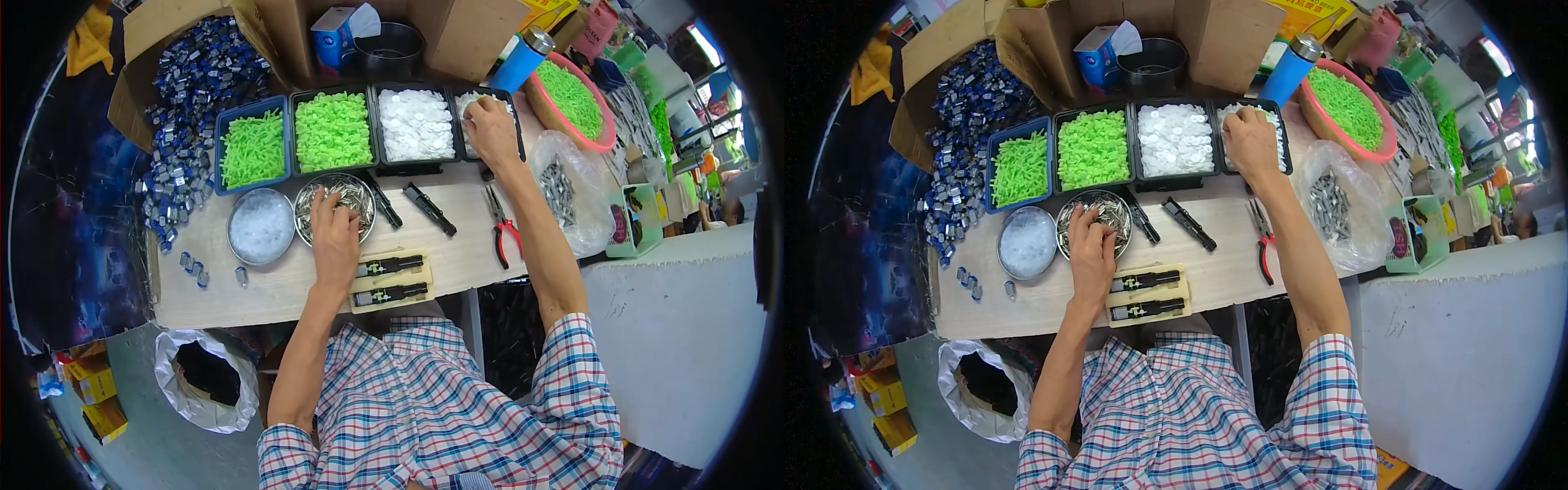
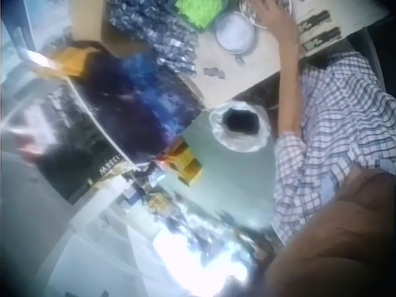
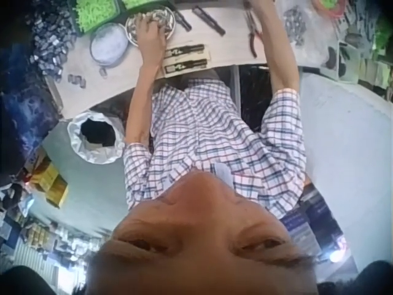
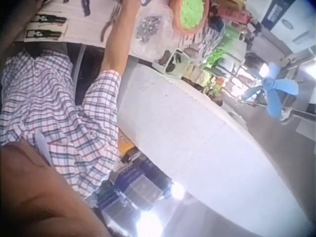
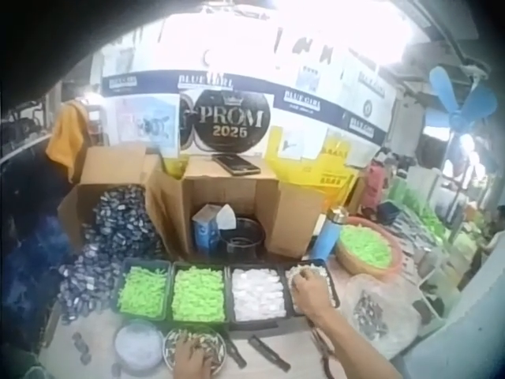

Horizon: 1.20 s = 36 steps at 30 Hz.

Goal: Assembling small plastic components into a fixture and using cutters to trim or secure them.

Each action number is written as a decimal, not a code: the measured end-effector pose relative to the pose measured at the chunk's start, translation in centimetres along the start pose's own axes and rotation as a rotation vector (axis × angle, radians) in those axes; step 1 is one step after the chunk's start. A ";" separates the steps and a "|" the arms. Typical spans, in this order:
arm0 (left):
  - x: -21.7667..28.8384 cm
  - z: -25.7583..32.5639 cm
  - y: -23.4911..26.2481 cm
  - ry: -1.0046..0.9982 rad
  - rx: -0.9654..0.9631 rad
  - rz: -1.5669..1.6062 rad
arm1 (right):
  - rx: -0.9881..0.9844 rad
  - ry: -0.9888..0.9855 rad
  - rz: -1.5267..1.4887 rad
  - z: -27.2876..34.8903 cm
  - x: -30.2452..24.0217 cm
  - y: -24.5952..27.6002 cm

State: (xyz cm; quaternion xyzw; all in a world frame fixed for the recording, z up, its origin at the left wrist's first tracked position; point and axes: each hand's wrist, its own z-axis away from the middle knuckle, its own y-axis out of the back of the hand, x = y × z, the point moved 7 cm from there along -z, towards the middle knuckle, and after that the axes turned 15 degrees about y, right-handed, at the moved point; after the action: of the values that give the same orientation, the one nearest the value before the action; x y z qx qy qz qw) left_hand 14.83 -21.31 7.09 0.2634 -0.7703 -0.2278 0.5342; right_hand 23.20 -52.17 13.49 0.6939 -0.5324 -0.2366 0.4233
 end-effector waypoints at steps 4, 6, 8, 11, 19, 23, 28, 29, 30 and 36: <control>-0.1 0.0 0.7 0.009 0.031 0.108 | 0.154 -0.038 -0.114 2.1 0.0 2.5; 0.2 -0.1 1.2 0.009 0.050 0.141 | 0.269 -0.058 -0.174 3.5 -1.5 4.1; 0.2 0.2 2.1 0.090 0.071 0.279 | 0.327 -0.383 -0.512 5.9 -3.8 4.3; 0.3 2.0 2.1 0.398 -0.111 0.533 | 0.291 -0.471 -0.810 8.4 -11.1 4.3; 3.0 6.9 2.0 0.696 -0.259 1.049 | 0.263 -0.777 -1.398 12.3 -22.6 4.7; 2.6 8.4 2.7 0.737 -0.241 0.989 | 0.273 -0.792 -1.440 12.7 -23.9 4.8; 2.7 9.1 3.2 0.729 -0.174 0.951 | 0.249 -0.766 -1.455 12.4 -24.6 5.0; 2.7 9.1 3.1 0.730 -0.174 0.951 | 0.260 -0.767 -1.437 12.5 -24.6 5.0; 2.7 9.1 3.1 0.738 -0.166 0.953 | 0.271 -0.768 -1.419 12.6 -24.6 5.1; 2.7 9.1 2.9 0.739 -0.157 0.953 | 0.285 -0.755 -1.336 12.6 -24.9 5.7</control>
State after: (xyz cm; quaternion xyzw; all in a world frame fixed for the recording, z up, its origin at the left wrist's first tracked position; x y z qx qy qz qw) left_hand 4.95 -20.20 7.87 -0.0891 -0.5480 0.0867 0.8272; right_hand 2.28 -33.48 8.55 0.7876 -0.1350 -0.5907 -0.1119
